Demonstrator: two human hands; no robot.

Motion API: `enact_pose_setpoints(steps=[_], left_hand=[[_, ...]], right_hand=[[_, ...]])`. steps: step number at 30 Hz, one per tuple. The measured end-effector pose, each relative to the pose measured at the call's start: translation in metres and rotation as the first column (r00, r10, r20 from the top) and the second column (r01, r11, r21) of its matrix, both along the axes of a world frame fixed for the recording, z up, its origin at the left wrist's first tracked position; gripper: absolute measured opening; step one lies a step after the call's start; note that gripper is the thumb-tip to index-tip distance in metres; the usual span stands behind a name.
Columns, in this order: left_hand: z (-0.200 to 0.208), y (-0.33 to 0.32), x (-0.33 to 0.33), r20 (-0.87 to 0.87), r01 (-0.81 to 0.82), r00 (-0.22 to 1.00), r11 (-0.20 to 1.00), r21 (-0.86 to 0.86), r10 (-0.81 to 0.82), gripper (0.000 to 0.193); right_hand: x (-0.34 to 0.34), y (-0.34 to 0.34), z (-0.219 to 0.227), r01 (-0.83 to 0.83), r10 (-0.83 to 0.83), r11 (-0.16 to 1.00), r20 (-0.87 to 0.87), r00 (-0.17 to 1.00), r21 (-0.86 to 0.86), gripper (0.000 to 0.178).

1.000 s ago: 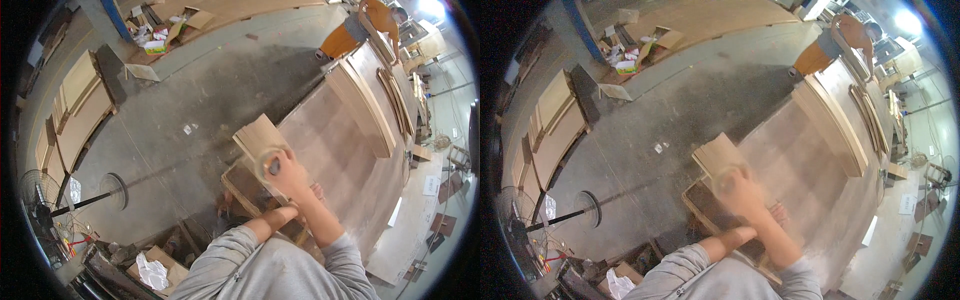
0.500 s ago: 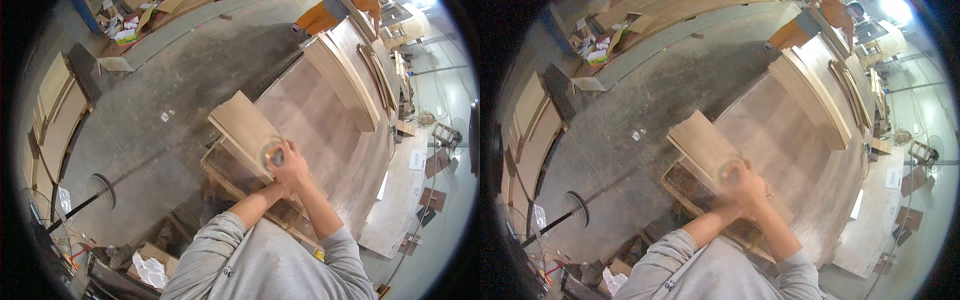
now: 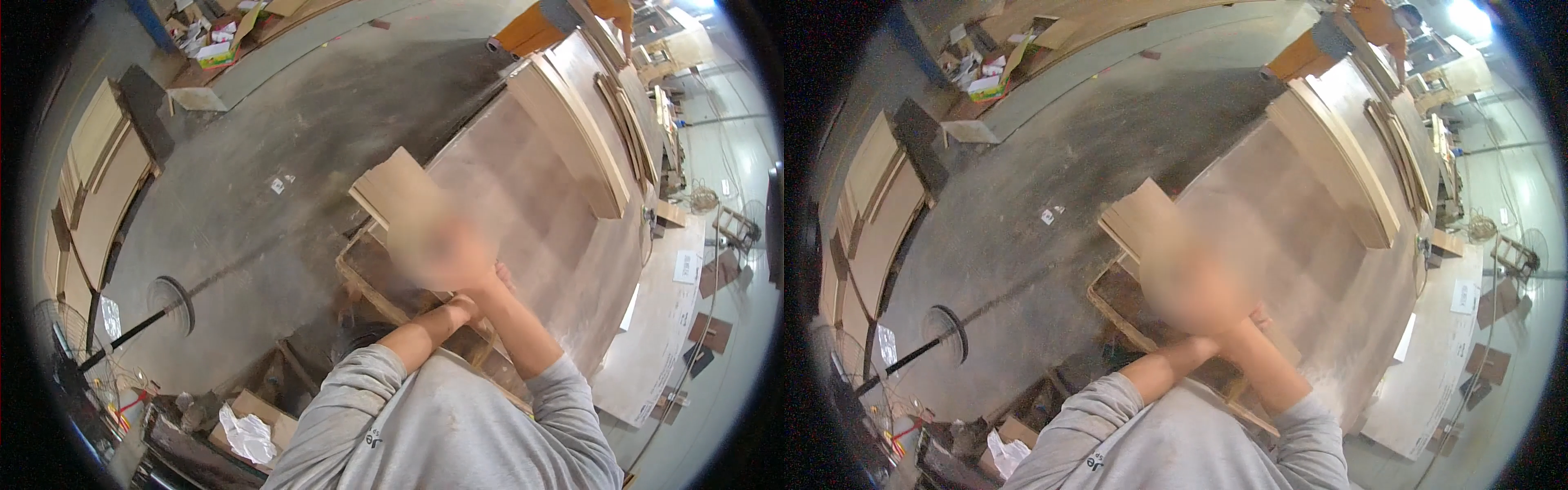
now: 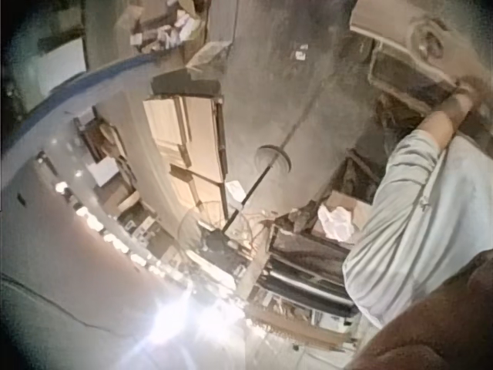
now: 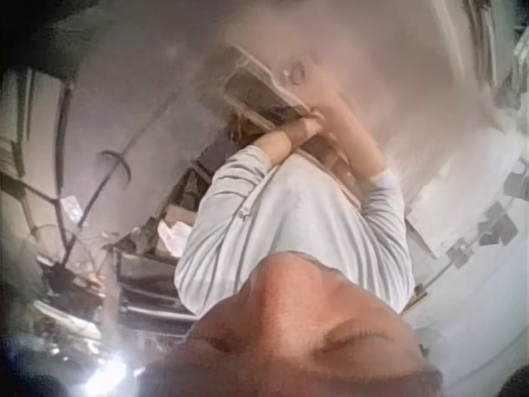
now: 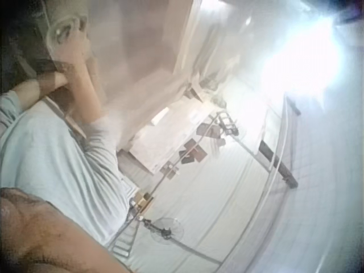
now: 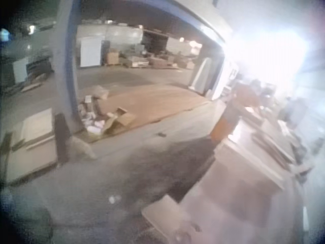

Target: Sanding wooden boards using a power sander and stacking them on a workbench.

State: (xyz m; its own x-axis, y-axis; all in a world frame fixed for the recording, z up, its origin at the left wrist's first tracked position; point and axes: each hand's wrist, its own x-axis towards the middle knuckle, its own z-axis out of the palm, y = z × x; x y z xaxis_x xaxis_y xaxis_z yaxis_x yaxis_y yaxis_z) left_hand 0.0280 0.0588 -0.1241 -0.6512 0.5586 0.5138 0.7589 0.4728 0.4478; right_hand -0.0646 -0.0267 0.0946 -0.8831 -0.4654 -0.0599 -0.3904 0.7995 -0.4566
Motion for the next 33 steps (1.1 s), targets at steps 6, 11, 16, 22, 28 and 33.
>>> enact_pose_setpoints(steps=[6, 11, 16, 22, 28, 33], left_hand=[[0.025, -0.010, -0.002, 0.212, 0.117, 0.972, 0.992, -0.047, -0.104, 0.069], [0.036, -0.016, -0.003, 0.339, 0.213, 0.924, 0.975, -0.063, -0.179, 0.069], [0.041, -0.016, -0.008, 0.359, 0.238, 0.910, 0.970, -0.039, -0.209, 0.069], [0.035, -0.018, -0.010, 0.439, 0.276, 0.868, 0.961, -0.036, -0.233, 0.069], [0.041, -0.015, -0.002, 0.340, 0.260, 0.916, 0.961, -0.097, -0.214, 0.069], [-0.048, 0.026, 0.012, 0.545, 0.115, 0.712, 0.839, 0.531, -0.442, 0.071]], right_hand=[[-0.030, -0.040, 0.026, 0.242, -0.246, 0.969, 0.148, 0.958, 0.041, 0.043], [0.004, 0.001, 0.008, 0.178, -0.190, 0.979, 0.127, 0.974, 0.100, 0.048], [0.022, 0.036, -0.038, 0.157, -0.159, 0.976, 0.000, 0.987, 0.153, 0.043], [0.020, 0.034, 0.008, 0.186, -0.214, 0.968, 0.165, 0.963, 0.169, 0.042], [0.001, -0.002, 0.023, 0.215, -0.224, 0.972, 0.097, 0.970, 0.093, 0.039], [-0.012, -0.010, -0.008, 0.008, -0.031, 0.984, 0.125, 0.992, 0.177, 0.039]])
